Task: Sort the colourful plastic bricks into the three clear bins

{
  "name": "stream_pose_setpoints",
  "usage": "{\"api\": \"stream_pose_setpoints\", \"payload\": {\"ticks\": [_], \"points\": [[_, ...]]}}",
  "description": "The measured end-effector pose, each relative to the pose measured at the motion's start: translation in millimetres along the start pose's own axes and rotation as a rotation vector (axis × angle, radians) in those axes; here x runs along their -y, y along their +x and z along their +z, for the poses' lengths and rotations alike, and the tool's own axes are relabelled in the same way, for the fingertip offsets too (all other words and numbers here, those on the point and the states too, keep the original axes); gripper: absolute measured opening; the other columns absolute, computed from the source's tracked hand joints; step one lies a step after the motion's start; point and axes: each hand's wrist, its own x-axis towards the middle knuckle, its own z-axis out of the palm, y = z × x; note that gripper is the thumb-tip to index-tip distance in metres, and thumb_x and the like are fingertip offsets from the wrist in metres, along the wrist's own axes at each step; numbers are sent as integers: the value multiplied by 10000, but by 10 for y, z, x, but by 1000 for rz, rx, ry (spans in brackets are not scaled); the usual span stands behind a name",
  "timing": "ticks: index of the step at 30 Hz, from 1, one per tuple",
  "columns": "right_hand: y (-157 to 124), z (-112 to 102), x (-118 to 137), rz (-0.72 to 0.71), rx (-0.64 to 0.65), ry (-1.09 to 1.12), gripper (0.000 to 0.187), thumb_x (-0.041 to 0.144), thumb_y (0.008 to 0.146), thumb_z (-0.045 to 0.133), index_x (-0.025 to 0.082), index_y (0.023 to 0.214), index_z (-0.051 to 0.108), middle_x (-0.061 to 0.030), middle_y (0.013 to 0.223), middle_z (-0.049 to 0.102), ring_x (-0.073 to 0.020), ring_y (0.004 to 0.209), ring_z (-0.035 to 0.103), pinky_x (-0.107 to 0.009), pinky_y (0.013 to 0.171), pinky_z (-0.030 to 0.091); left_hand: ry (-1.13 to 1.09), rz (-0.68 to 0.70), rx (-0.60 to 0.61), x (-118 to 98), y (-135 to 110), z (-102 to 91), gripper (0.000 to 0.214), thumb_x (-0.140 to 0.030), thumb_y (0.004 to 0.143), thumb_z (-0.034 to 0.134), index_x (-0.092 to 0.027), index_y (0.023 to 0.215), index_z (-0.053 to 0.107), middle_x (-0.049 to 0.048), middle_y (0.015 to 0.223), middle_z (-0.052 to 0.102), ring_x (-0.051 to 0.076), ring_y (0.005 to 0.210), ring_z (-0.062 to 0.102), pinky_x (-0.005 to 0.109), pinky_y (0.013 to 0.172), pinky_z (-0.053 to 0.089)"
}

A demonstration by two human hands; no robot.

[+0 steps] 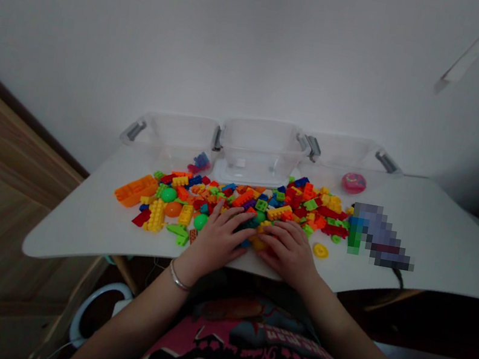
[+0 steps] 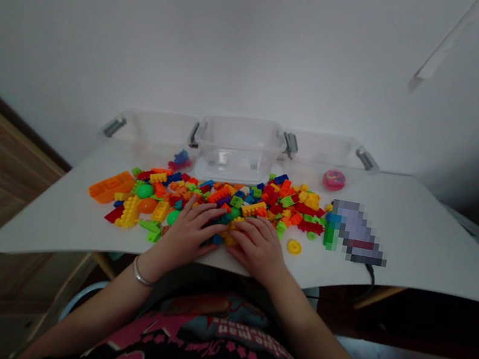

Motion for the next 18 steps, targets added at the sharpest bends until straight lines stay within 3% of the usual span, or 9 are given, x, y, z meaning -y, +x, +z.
{"api": "stream_pose_setpoints", "payload": {"ticks": [7, 11, 18], "points": [[-8, 20, 4, -2, -2, -27, 275, 441, 853, 688, 301, 1089, 687, -44, 1159, 718, -261, 1123, 613, -494, 999, 494, 63, 87, -56, 6, -4, 6, 85, -276, 872, 625, -269, 940, 674, 35, 1388, 583, 257, 1313, 488, 598, 1203, 266], [3, 3, 29, -30, -25, -106, 295, 438, 852, 691, 279, 1100, 679, -56, 1158, 714, -265, 1142, 598, -478, 999, 487, 92, 175, -61, 8, 1, -19, 89, -248, 902, 584, -260, 894, 672, 4, 1381, 594, 241, 1297, 502, 580, 1192, 300], [27, -2, 43, -52, -32, -175, 294, 431, 852, 684, 221, 1058, 685, -82, 1155, 709, -285, 1127, 592, -471, 975, 484, 132, 167, -83, 48, -19, 18, 42, -246, 881, 634, -239, 857, 668, -8, 1386, 585, 240, 1301, 485, 576, 1214, 256]]}}
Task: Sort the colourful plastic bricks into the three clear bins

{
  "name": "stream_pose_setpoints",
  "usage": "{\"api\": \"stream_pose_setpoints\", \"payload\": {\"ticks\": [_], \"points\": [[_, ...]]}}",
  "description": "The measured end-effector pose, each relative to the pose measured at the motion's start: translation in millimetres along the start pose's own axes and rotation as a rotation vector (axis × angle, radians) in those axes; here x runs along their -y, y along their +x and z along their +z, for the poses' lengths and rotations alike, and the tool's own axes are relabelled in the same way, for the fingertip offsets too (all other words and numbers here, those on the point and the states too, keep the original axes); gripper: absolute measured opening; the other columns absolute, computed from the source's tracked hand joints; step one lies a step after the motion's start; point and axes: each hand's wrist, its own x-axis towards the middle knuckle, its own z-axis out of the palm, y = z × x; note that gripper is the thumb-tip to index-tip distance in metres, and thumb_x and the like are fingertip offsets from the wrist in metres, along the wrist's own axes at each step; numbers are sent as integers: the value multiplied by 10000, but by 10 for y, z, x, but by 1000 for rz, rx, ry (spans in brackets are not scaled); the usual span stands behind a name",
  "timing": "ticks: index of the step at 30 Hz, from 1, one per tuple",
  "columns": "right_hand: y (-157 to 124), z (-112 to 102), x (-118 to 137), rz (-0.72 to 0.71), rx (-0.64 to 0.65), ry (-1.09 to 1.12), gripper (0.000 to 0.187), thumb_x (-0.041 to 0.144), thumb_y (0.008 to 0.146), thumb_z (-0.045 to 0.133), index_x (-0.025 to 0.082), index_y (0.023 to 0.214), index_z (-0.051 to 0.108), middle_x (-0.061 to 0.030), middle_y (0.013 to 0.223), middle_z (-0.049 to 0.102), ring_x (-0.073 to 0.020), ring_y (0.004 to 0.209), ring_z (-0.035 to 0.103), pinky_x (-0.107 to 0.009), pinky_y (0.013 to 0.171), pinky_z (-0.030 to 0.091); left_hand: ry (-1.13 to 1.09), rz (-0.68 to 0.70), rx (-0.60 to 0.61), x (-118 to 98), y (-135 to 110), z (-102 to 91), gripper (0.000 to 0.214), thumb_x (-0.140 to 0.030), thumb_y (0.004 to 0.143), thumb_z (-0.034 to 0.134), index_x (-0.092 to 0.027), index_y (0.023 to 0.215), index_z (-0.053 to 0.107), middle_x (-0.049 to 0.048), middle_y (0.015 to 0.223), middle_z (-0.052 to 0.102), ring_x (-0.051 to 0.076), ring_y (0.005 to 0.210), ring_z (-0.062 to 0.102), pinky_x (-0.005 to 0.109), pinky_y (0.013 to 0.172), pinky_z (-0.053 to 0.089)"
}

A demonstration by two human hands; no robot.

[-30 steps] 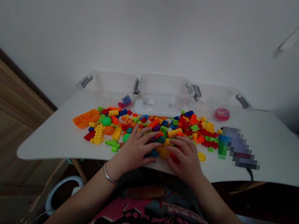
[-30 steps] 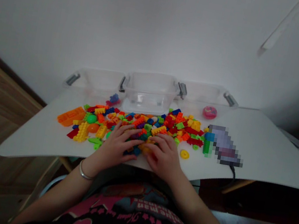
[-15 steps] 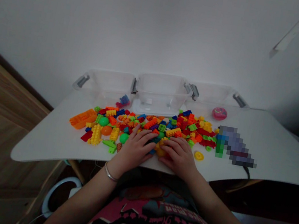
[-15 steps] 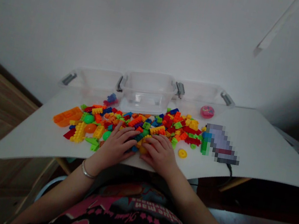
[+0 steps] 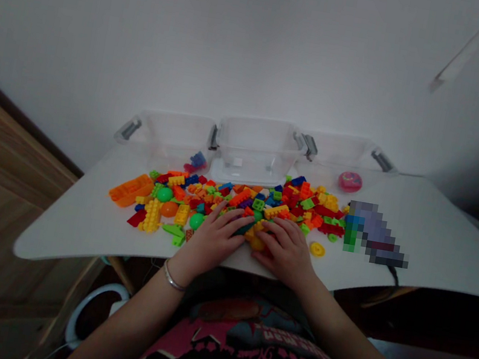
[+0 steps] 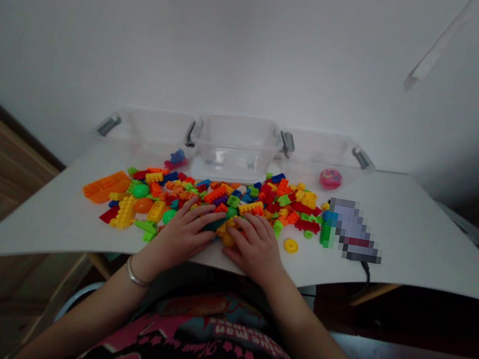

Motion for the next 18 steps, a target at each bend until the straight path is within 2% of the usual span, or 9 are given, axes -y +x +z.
{"api": "stream_pose_setpoints", "payload": {"ticks": [5, 10, 18], "points": [[16, -6, 2, -14, -7, 1, 298, 434, 858, 678, 217, 1062, 681, -83, 1159, 708, -285, 1131, 590, -469, 983, 479, -54, 31, -70, 12, 8, 5, 129, -181, 895, 594, -226, 787, 649, -20, 1271, 655, 193, 1251, 530, 525, 1221, 264], [28, -25, 20, -6, -15, 25, 355, 411, 866, 676, 195, 1147, 654, -90, 1151, 710, -273, 1133, 579, -466, 994, 470, -179, -39, -111, 46, 29, 29, 83, -189, 870, 614, -230, 807, 647, -28, 1037, 720, 171, 1116, 601, 486, 1180, 332], [65, 0, 92, 48, -7, 50, 329, 392, 850, 704, 211, 1122, 663, -83, 1144, 710, -273, 1123, 576, -457, 975, 471, -323, -87, -140, 102, 110, 7, 68, -197, 879, 602, -234, 847, 649, -8, 1012, 743, 174, 1104, 617, 468, 1137, 375]]}}
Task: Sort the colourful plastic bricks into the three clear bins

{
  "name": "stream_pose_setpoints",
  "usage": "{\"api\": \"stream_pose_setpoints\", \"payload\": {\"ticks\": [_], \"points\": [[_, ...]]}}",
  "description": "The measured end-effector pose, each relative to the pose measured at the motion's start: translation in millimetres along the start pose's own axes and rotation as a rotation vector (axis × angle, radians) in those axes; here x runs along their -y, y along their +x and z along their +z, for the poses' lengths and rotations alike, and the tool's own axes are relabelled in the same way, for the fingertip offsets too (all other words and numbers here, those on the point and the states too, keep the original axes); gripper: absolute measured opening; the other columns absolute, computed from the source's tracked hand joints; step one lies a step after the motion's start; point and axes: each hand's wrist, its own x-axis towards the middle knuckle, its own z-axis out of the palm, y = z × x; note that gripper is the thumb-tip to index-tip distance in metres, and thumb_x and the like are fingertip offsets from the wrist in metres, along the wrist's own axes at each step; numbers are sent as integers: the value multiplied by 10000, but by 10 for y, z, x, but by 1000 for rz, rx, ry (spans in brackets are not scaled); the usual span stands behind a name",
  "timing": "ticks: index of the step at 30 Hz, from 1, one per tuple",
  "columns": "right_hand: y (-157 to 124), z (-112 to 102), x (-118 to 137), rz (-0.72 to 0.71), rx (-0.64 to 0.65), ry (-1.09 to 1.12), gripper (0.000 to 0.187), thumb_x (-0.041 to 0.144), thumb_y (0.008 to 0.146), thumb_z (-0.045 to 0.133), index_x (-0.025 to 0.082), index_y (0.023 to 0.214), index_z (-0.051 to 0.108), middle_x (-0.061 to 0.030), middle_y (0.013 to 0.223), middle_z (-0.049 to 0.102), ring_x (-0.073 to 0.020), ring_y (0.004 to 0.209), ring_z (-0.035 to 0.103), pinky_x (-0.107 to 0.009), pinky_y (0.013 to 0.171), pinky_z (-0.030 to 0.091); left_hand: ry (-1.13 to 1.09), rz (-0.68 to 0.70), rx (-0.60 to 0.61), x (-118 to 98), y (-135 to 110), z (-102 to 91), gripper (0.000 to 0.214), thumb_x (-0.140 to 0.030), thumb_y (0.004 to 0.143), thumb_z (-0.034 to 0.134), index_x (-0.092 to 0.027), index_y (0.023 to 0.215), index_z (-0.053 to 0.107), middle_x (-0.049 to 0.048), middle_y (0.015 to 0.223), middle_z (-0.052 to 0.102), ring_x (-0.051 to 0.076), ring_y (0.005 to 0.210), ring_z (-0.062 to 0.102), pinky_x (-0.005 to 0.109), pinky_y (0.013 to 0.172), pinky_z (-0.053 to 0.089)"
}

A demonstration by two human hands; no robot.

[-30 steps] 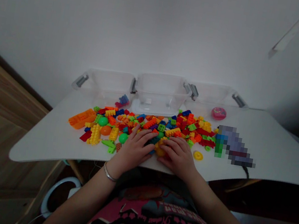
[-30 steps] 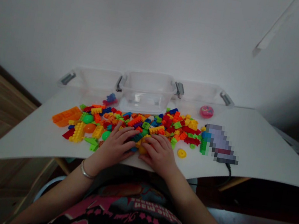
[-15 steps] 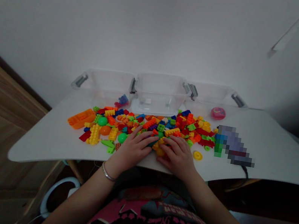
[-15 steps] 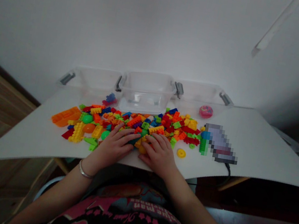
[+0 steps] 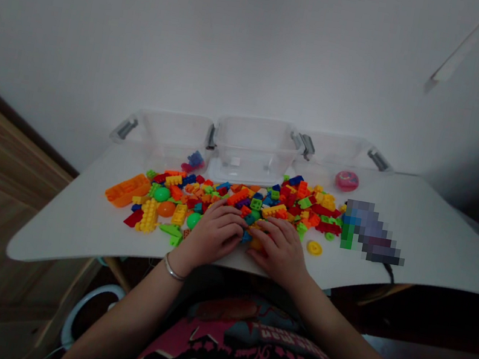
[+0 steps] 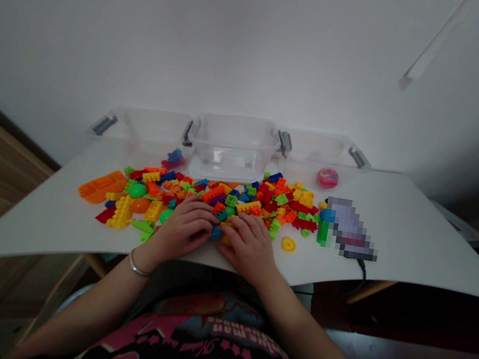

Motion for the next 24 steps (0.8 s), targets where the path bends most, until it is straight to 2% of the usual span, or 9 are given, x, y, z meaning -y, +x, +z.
{"api": "stream_pose_setpoints", "payload": {"ticks": [10, 17, 24], "points": [[-16, 18, -16, 1, 30, 26, 370, 410, 882, 663, 206, 1191, 645, -80, 1143, 715, -268, 1111, 592, -451, 994, 461, 57, -8, 15, -84, -17, -34, 101, -179, 913, 561, -231, 915, 647, -12, 1025, 755, 191, 1186, 599, 509, 1167, 326], [-37, 20, -29, 39, 64, 80, 381, 403, 885, 660, 219, 1220, 652, -83, 1133, 716, -267, 1108, 590, -454, 978, 480, 133, -20, 0, -132, -22, 55, 124, -168, 932, 527, -224, 916, 636, -3, 1025, 750, 192, 1163, 615, 529, 1171, 332], [-30, 15, -31, 73, 59, 130, 374, 369, 886, 658, 211, 1225, 653, -87, 1087, 724, -256, 1062, 588, -442, 961, 483, 206, -10, 35, -191, -46, 124, 95, -191, 922, 567, -232, 973, 636, 3, 1051, 731, 194, 1192, 598, 551, 1215, 244]]}}
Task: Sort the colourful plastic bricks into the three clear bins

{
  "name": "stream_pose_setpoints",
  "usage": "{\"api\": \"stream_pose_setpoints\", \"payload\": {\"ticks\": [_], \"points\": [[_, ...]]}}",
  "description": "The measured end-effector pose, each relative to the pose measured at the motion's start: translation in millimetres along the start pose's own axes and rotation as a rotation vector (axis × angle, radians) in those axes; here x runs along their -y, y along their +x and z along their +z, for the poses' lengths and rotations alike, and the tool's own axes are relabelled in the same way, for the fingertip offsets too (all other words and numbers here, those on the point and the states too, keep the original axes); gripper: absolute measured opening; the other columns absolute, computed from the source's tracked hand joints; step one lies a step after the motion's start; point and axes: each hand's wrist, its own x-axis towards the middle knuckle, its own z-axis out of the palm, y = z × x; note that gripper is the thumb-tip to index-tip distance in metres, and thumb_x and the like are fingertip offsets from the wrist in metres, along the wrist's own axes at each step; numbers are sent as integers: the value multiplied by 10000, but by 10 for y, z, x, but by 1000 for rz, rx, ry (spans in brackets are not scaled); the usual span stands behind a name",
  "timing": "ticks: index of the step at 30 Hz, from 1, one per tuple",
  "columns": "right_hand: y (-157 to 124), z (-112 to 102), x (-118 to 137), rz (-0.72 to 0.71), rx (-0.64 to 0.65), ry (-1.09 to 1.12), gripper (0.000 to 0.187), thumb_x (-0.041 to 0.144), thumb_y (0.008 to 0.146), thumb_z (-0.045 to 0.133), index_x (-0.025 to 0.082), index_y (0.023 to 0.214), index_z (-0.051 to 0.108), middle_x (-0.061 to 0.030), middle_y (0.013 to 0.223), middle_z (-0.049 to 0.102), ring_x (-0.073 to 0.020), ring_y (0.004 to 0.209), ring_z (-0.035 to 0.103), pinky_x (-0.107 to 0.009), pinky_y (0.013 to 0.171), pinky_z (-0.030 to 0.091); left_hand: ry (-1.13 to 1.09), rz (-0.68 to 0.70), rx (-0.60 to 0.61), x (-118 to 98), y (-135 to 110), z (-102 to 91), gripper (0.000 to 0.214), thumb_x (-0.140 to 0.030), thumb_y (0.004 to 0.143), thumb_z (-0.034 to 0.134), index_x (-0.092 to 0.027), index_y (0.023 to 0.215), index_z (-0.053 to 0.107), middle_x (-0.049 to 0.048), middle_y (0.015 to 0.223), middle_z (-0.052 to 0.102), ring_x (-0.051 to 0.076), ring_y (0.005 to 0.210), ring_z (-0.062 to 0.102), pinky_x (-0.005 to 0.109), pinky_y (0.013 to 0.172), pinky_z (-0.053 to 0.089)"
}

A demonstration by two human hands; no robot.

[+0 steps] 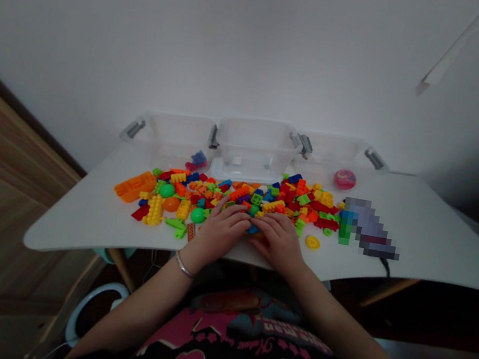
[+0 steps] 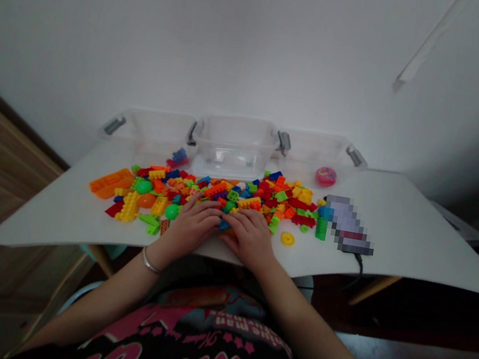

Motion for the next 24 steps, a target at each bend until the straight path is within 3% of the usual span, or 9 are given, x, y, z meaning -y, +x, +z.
{"api": "stream_pose_setpoints", "payload": {"ticks": [9, 16, 24], "points": [[54, 26, 84, 92, -55, 85, 265, 282, 831, 658, 221, 1088, 676, -77, 1035, 720, -247, 1016, 612, -446, 965, 491, -4, -54, -15, -82, 2, -19, 138, -191, 909, 543, -236, 981, 653, 18, 1053, 738, 228, 1174, 611, 591, 1197, 267], [29, 63, 17, 198, -173, 109, 262, 238, 805, 585, 220, 1061, 636, -82, 1002, 709, -257, 986, 635, -451, 915, 515, 14, -193, -34, -323, -81, 38, 435, -228, 895, 562, -160, 1324, 537, 117, 1255, 676, 276, 1388, 442, 570, 1210, 238], [-7, 46, 72, 157, -226, -63, 184, 293, 841, 625, 225, 1013, 629, -61, 951, 726, -235, 915, 628, -399, 866, 447, 76, -225, -22, -358, -62, 150, 403, -312, 910, 565, -183, 1291, 589, 108, 1367, 610, 324, 1400, 413, 614, 1207, 165]]}}
